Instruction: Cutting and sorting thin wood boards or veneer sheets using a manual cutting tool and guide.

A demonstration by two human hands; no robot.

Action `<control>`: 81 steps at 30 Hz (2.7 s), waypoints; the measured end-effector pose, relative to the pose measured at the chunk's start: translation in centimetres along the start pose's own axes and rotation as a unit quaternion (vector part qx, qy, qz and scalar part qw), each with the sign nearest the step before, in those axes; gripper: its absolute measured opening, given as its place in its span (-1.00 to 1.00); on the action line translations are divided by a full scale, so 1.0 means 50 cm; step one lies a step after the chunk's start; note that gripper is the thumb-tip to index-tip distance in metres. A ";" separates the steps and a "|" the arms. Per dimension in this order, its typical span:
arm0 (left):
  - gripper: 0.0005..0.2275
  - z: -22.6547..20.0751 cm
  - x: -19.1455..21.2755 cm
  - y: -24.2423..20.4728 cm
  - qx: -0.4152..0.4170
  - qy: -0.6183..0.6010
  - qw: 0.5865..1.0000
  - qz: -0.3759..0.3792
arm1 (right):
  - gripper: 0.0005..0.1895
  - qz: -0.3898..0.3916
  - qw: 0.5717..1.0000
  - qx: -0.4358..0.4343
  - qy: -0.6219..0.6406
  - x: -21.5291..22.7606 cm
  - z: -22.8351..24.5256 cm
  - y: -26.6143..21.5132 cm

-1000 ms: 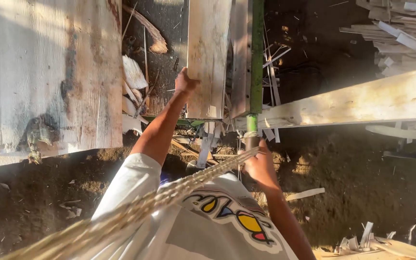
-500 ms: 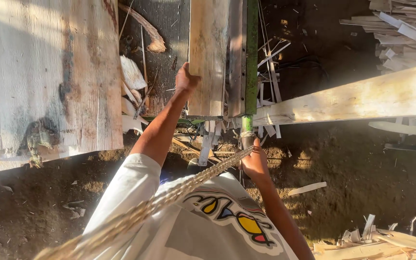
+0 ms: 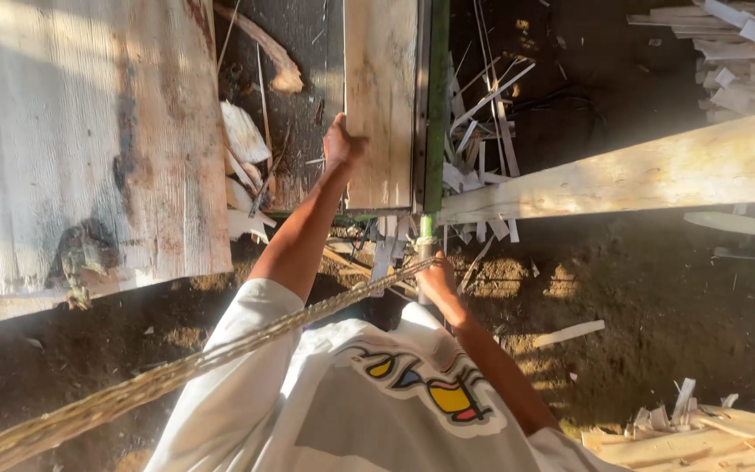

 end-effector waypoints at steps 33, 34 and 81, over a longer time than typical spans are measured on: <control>-0.14 -0.089 0.731 -0.589 -0.178 -0.242 0.924 0.238 | -0.11 -0.116 0.871 0.467 0.102 -0.058 0.320 -0.161; -0.14 -0.084 0.748 -0.594 -0.180 -0.237 0.925 0.236 | -0.11 -0.115 0.869 0.469 0.107 -0.052 0.386 -0.168; -0.75 0.232 0.155 -0.420 0.023 -0.347 0.905 0.244 | -0.34 0.156 0.923 0.146 0.320 0.251 0.274 -0.305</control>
Point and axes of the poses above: each hand's wrist, its own y-axis towards the middle knuckle, its own x-axis out of the back of the hand, z = x × y, the point moved 2 cm from there along y, towards the middle knuckle, and after that the axes turned 3 degrees about y, right-handed, at the moved point
